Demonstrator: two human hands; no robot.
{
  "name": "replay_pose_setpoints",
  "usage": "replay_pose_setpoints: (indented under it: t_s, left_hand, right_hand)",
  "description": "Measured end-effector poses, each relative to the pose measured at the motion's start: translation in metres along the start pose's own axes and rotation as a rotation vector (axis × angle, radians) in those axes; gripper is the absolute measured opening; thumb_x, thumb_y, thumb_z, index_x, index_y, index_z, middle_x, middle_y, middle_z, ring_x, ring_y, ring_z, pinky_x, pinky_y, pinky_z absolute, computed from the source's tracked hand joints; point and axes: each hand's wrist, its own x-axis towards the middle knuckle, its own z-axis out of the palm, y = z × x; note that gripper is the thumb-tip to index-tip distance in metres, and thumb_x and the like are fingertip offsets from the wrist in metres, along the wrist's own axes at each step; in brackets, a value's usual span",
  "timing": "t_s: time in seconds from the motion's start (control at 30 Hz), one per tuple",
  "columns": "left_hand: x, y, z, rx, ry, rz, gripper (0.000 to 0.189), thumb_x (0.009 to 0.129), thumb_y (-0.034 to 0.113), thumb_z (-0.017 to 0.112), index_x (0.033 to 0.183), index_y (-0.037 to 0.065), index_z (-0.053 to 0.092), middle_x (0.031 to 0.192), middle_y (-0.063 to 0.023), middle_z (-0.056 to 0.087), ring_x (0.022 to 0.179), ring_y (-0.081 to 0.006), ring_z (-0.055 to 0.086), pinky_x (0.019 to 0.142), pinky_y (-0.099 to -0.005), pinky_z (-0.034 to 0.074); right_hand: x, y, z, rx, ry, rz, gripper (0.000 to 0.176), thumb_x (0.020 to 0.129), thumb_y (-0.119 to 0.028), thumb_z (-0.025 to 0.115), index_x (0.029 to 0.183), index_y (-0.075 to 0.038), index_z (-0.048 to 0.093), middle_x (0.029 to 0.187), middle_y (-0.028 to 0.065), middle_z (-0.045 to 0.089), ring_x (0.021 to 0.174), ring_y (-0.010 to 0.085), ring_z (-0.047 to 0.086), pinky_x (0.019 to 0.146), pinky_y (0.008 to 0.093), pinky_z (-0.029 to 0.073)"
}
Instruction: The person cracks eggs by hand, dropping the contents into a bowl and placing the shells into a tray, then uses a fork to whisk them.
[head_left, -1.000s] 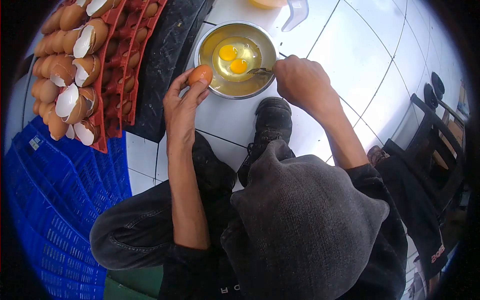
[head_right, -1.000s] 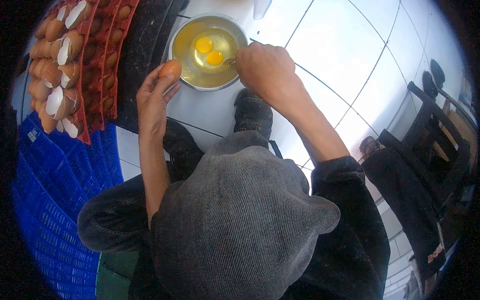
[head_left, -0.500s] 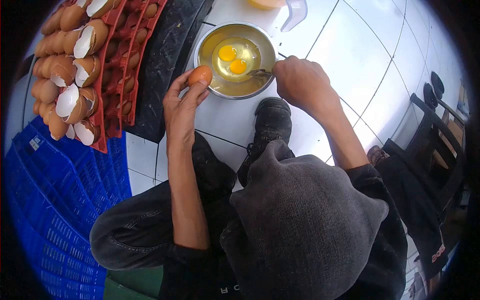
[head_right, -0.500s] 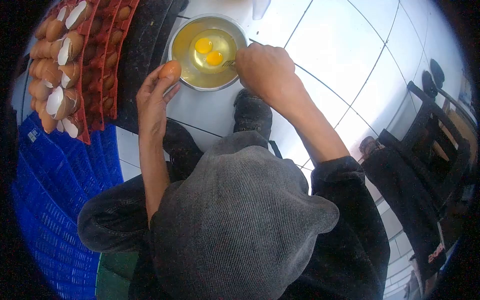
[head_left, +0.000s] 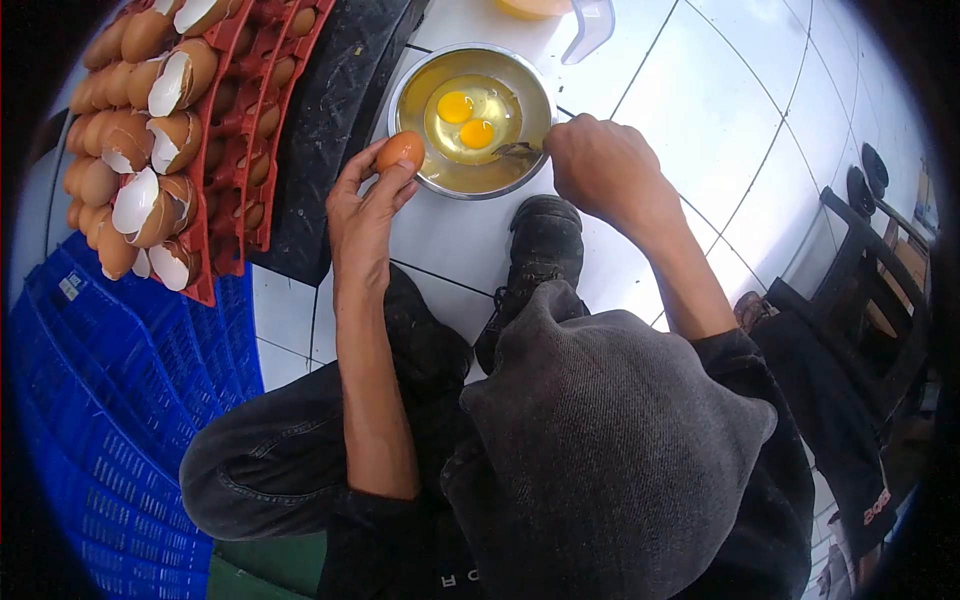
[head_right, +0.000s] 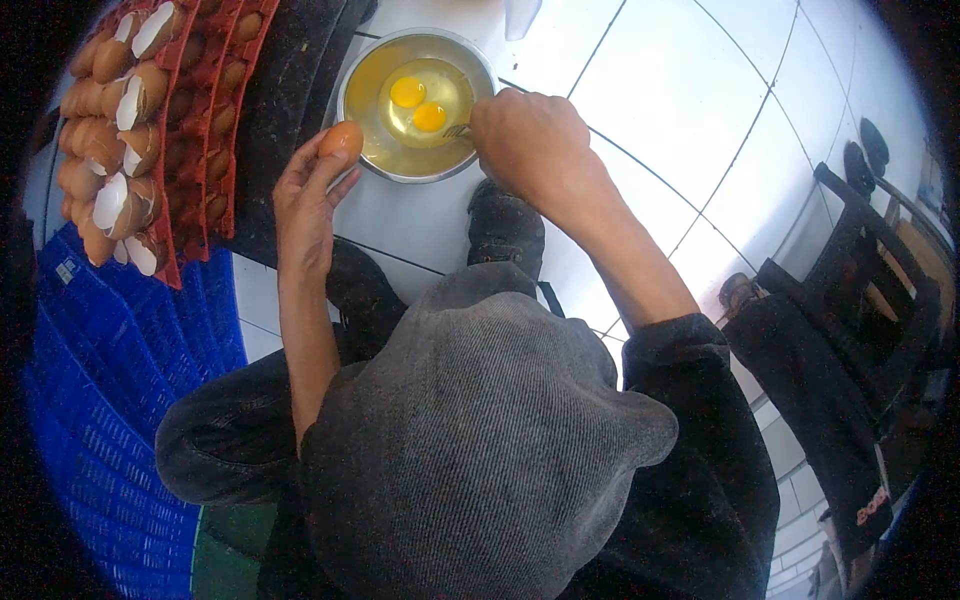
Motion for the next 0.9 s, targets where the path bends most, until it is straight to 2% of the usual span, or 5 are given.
replay_pose_setpoints:
  t_s: [0.2,0.4,0.7,0.8,0.9]
  left_hand:
    - [0.001,-0.001,-0.001,-0.057,-0.001,0.014,0.045,0.084,0.013,0.071,0.122,-0.005,0.056,0.116,-0.0159,0.056,0.098,-0.0192,0.063,0.084,-0.0274,0.054]
    - [-0.001,0.001,0.000,0.003,0.008,0.000,0.046,0.084,0.019,0.070,0.124,-0.002,0.056,0.117,-0.0137,0.060,0.107,-0.0212,0.060,0.093,-0.0349,0.050]
    - [0.000,0.002,0.000,-0.031,0.019,0.002,0.044,0.085,0.013,0.070,0.123,-0.005,0.056,0.115,-0.0156,0.055,0.097,-0.0188,0.063,0.084,-0.0265,0.055]
    - [0.000,0.001,-0.001,-0.051,0.007,0.008,0.044,0.085,0.013,0.070,0.122,-0.005,0.056,0.115,-0.0155,0.055,0.096,-0.0187,0.063,0.084,-0.0262,0.055]
    - [0.000,0.002,0.000,-0.052,0.010,0.005,0.044,0.084,0.013,0.070,0.122,-0.005,0.056,0.115,-0.0155,0.055,0.096,-0.0188,0.063,0.083,-0.0262,0.055]
  right_hand:
    - [0.000,0.000,0.000,0.025,-0.006,-0.010,0.023,0.084,-0.005,0.048,0.087,-0.003,0.071,0.076,0.0214,0.067,0.074,0.0346,0.069,0.070,0.0437,0.055]
    - [-0.002,-0.001,0.005,-0.027,0.025,-0.044,0.014,0.084,-0.009,0.058,0.079,-0.002,0.070,0.075,0.0154,0.069,0.071,0.0292,0.070,0.062,0.0377,0.057]
    - [-0.008,0.003,0.004,0.077,0.017,-0.039,0.017,0.086,-0.007,0.055,0.082,0.001,0.069,0.075,0.0184,0.068,0.072,0.0301,0.070,0.067,0.0374,0.057]
    - [-0.008,0.000,-0.008,0.027,-0.054,0.004,0.042,0.082,0.005,0.045,0.110,-0.012,0.071,0.084,0.0181,0.070,0.074,0.0292,0.069,0.075,0.0401,0.057]
    - [-0.007,0.000,-0.008,0.029,-0.058,0.027,0.041,0.082,0.005,0.045,0.109,-0.012,0.071,0.083,0.0190,0.070,0.075,0.0295,0.069,0.075,0.0404,0.057]
